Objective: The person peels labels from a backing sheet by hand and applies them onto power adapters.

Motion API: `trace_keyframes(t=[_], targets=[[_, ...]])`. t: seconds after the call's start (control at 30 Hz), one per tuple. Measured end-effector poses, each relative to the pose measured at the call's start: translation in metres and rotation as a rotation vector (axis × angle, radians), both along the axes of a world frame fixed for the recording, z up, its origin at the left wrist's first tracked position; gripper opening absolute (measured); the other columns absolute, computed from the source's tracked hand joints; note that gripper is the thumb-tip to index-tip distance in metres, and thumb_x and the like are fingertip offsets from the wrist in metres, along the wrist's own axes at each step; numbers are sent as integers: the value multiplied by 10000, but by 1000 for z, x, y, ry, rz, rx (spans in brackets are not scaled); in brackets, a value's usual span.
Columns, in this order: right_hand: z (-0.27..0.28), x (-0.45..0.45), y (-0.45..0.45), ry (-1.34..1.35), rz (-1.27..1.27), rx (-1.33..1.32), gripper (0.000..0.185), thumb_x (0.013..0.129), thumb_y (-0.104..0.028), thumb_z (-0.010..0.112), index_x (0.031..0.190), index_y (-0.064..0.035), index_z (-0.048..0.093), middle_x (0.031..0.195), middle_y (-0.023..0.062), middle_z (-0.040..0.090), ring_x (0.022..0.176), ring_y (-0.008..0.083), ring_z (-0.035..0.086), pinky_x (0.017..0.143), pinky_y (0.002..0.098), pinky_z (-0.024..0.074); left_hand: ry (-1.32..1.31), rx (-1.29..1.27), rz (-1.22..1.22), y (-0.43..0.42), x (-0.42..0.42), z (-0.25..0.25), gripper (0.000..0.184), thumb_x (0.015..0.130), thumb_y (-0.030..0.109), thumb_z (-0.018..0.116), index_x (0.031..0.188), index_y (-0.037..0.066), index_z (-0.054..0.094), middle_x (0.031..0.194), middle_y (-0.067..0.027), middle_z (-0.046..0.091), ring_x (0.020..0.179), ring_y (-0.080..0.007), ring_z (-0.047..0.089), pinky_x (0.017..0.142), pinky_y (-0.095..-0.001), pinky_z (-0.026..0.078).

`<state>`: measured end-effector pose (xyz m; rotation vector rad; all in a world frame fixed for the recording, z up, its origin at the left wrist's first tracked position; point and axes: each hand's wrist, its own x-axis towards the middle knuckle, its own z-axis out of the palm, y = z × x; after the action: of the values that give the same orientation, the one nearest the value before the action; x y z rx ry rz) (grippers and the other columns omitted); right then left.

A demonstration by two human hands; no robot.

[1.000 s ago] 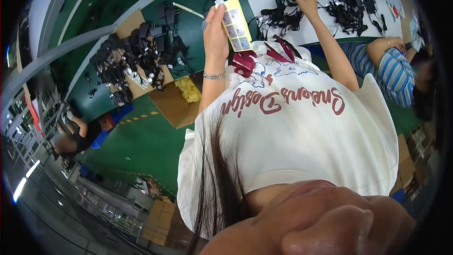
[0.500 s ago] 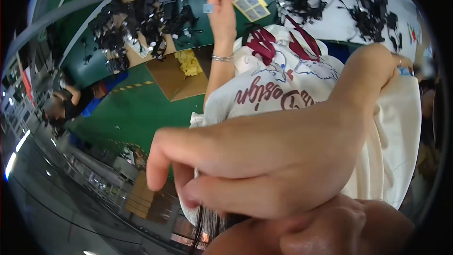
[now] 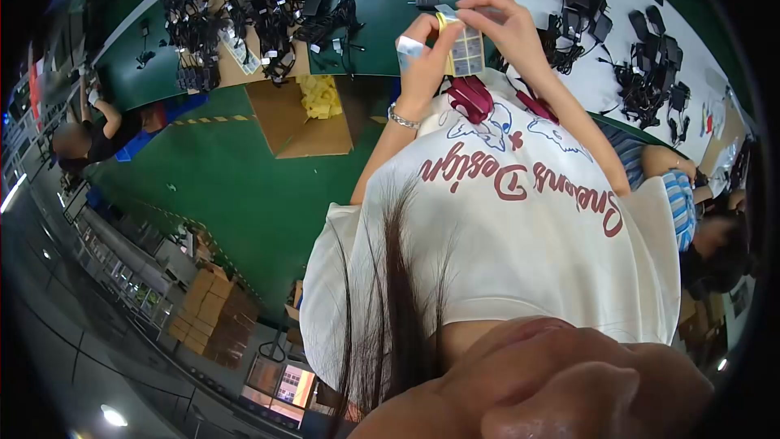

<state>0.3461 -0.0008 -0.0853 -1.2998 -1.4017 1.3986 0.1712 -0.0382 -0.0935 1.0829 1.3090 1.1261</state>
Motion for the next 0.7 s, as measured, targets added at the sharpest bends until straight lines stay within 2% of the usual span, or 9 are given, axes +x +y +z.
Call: trace_keyframes(t=[0.03,0.13,0.2,0.43,0.5,0.57,0.6,0.63,0.7], targets=[[2,-1,-5,-2,7,-4,246,922,-153,745,1143,-44,725,1186,62,670,1074,147,624,934,287,477,54,41,4,-3,2,-2,228,914,151,750,832,-12,613,753,-54,615,640,-108,528,594,-277,424],[4,1,-14,101,-39,-391,202,927,-139,740,1102,-38,741,1233,53,640,1095,139,617,966,289,480,112,57,7,-7,5,-5,236,894,141,762,823,-24,609,739,-82,605,621,-137,530,578,-290,419],[0,2,-12,77,-10,-352,197,928,-137,739,1099,-38,741,1240,53,632,1095,138,615,967,287,480,120,5,-3,-14,6,-7,238,883,137,768,834,-33,608,729,-103,595,609,-163,534,569,-300,416],[-7,-6,-7,102,118,-260,170,925,-119,740,1075,-40,742,1233,45,612,1089,134,611,960,280,481,126,8,53,-26,-2,-12,230,902,148,761,839,-18,614,721,-78,603,611,-139,540,569,-296,428],[-13,-10,-4,76,154,-99,150,922,-105,739,1058,-41,739,1214,41,613,1069,139,616,946,277,488,122,-1,75,-31,-5,-18,222,912,152,756,846,-9,619,721,-69,609,613,-135,546,572,-292,435],[-31,-14,18,64,186,-4,140,921,-99,739,1050,-42,737,1205,39,613,1059,141,618,940,276,491,-197,-269,126,-33,-8,-29,200,955,189,719,881,27,628,738,-40,622,645,-127,584,599,-273,462],[-51,-10,40,-47,196,230,222,912,-77,743,1128,-52,694,1179,45,609,1008,139,622,875,272,511,-358,-398,152,-36,-6,-32,193,976,208,701,899,45,633,746,-25,629,661,-123,602,612,-263,475],[-69,-13,58,-154,202,456,317,903,-55,746,1205,-62,651,1153,51,606,957,137,625,810,267,530,-359,-396,166,-39,-8,-36,193,976,208,701,899,45,633,746,-25,629,661,-123,602,612,-263,475],[-72,-29,95,-419,396,698,603,840,-112,750,1384,-53,496,1129,138,637,1127,309,597,1017,397,454,-498,-536,186,-42,-12,-42,176,1015,249,648,969,80,627,816,-7,652,731,-131,640,678,-271,515]])
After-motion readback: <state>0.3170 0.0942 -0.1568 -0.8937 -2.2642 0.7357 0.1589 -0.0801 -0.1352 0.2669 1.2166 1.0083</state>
